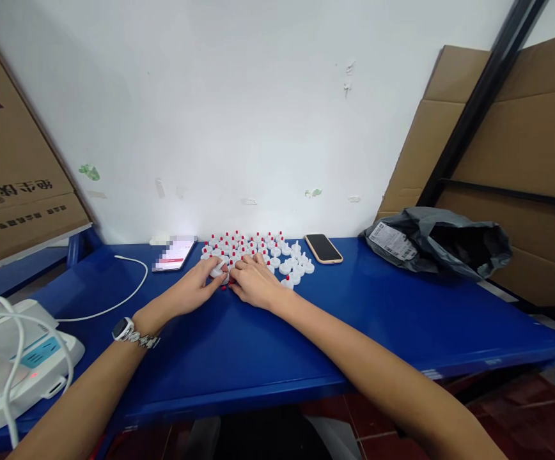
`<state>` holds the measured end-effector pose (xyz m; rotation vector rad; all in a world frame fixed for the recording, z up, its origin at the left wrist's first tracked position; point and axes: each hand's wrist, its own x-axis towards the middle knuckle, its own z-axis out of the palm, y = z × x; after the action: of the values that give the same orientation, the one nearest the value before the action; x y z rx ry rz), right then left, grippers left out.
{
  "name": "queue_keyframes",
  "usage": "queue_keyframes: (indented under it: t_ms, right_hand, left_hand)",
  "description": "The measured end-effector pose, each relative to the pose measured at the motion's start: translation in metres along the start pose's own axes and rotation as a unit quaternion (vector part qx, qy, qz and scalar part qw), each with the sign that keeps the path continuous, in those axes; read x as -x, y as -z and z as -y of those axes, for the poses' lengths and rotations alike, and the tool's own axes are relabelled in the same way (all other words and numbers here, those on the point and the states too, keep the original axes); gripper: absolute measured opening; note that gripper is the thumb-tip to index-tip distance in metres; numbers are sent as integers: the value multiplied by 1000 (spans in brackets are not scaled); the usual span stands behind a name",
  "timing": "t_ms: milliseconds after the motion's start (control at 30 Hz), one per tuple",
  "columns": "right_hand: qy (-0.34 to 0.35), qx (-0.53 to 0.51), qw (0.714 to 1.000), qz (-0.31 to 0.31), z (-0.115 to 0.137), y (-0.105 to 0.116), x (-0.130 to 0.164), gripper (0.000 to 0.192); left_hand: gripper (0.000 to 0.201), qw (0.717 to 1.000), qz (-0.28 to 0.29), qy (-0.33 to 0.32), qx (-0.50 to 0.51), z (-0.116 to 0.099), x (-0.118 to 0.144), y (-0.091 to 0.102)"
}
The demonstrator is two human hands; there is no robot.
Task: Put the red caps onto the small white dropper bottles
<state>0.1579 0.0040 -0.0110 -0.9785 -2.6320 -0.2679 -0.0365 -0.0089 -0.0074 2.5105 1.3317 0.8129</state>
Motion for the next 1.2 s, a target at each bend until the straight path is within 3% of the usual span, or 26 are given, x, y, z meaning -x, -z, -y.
queue_keyframes:
  t_ms: [267,500,733,867,1000,1067,1133,1200]
  right_hand:
    - [-58,-114,986,-108,-7,18,14,3]
    - [-48,-133,982,-122,-4,22,15,4]
    - [-11,-186,973,-135,-1,26,19,13]
    - [-52,-329,930,-152,0,25,20,12]
    - [-119,-495,844,-170,-2,18,15,22]
    - [-141,-536,815,-169,-3,17,14,28]
    - [-145,-514,832,-152,-4,20,15,32]
    - [-121,-445,877,-131,-2,24,17,35]
  left_hand:
    - [18,999,11,-30,-10,-8,1,-8]
    - [14,991,29,-75,-111,-21,4,-13]
    - [16,987,32,-67,-141,-20,6,-14]
    - [19,993,28,-62,-98,-25,7,-11]
    - [25,997,-2,-70,-34,-33,7,-7]
    - [29,997,-15,-78,-11,-37,7,-6]
    - [33,996,-27,-84,0,-39,7,-6]
    - [37,995,-34,-96,1,-41,7,-6]
